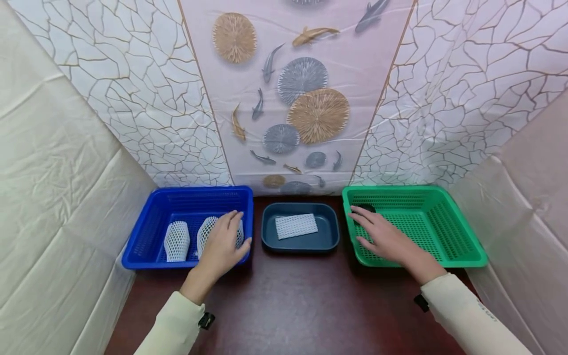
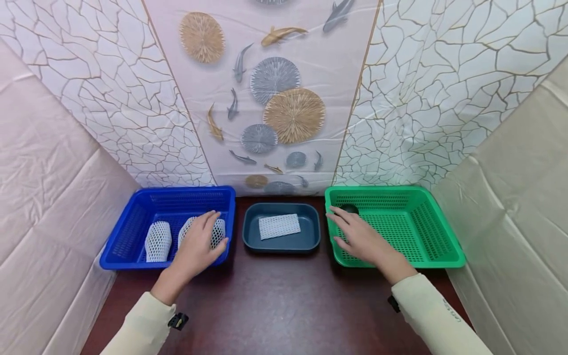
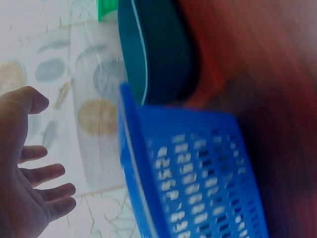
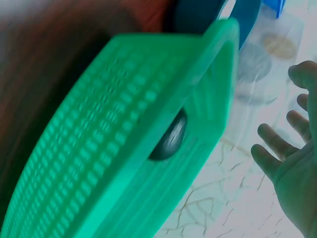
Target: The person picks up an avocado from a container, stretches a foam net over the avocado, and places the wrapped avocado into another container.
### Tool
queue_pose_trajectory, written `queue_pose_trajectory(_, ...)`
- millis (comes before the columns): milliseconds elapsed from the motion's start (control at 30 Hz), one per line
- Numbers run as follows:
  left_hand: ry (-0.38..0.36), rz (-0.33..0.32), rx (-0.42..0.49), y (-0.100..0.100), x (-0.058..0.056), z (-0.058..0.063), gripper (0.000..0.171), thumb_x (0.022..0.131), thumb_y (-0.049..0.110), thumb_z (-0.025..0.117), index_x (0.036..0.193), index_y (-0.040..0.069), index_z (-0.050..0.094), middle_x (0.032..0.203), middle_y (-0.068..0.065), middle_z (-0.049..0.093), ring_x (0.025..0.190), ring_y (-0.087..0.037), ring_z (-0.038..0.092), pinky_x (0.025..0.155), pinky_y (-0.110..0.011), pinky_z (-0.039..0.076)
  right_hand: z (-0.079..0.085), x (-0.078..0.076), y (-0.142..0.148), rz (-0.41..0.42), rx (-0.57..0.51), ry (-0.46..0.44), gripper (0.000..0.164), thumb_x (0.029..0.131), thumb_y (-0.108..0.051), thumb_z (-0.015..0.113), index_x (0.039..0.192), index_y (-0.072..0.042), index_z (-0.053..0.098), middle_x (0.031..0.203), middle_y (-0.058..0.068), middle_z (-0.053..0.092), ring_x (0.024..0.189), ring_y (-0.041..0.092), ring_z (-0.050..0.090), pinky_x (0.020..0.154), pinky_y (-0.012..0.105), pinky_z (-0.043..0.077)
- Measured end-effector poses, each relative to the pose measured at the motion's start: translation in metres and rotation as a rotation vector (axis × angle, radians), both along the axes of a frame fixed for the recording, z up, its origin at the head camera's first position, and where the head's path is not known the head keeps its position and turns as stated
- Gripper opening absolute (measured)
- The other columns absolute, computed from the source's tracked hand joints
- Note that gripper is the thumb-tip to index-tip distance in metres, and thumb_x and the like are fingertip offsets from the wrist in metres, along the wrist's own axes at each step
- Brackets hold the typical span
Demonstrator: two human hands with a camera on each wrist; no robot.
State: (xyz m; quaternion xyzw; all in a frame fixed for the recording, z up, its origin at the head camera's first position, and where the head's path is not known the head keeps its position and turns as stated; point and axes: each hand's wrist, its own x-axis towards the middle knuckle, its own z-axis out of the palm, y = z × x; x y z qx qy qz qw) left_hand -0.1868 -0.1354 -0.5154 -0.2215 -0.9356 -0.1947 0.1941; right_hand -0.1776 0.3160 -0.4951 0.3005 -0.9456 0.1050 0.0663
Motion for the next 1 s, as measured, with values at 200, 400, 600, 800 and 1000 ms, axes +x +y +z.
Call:
queue_pose_trajectory(200,0.071,-0.09,-0.047,0.022,0.014,-0.01,0.067,0.086,0.032,0.079,0.14,-0.002,0.057,0.139,-0.024,0.06,0.128,-0.042,0.058,0.107,-0.057,0.048,-0.005,-0.02,0.019,-0.05,0.036,-0.036,0.072,0.092,-0.017,0.078,0.152,0.0,0.044,0.16,0.022,0.04,0.136,0.046,0.048,0.105,0.061,0.046)
queue_pose_trajectory(400,0.007,-0.126,-0.103,0.04,0.02,-0.019,0.067,0.09,0.035,0.076,0.144,0.002,0.055,0.144,-0.021,0.058,0.134,-0.04,0.055,0.11,-0.055,0.047,-0.01,-0.043,0.027,-0.113,0.084,-0.157,0.075,0.092,-0.019,0.078,0.155,-0.002,0.04,0.161,0.023,0.037,0.138,0.052,0.044,0.106,0.063,0.045)
queue_pose_trajectory(600,-0.021,-0.171,-0.148,0.059,0.021,-0.029,0.068,0.092,0.038,0.073,0.146,0.003,0.053,0.145,-0.02,0.057,0.134,-0.039,0.055,0.108,-0.055,0.048,-0.019,-0.061,0.037,-0.164,0.1,-0.227,0.076,0.092,-0.019,0.078,0.156,-0.003,0.04,0.162,0.024,0.035,0.141,0.054,0.038,0.109,0.065,0.041)
queue_pose_trajectory(800,-0.041,-0.202,-0.214,0.075,0.018,-0.039,0.066,0.094,0.039,0.071,0.146,0.004,0.053,0.144,-0.019,0.058,0.133,-0.036,0.056,0.108,-0.054,0.048,-0.03,-0.074,0.046,-0.197,0.102,-0.276,0.078,0.091,-0.02,0.079,0.156,-0.003,0.039,0.16,0.026,0.036,0.141,0.057,0.036,0.109,0.067,0.04)
queue_pose_trajectory(1000,-0.054,-0.201,-0.302,0.085,0.019,-0.05,0.062,0.097,0.04,0.068,0.146,0.006,0.054,0.143,-0.016,0.059,0.131,-0.034,0.057,0.11,-0.051,0.047,-0.04,-0.083,0.047,-0.219,0.081,-0.339,0.077,0.091,-0.016,0.079,0.155,-0.001,0.039,0.158,0.029,0.037,0.14,0.059,0.035,0.107,0.069,0.039)
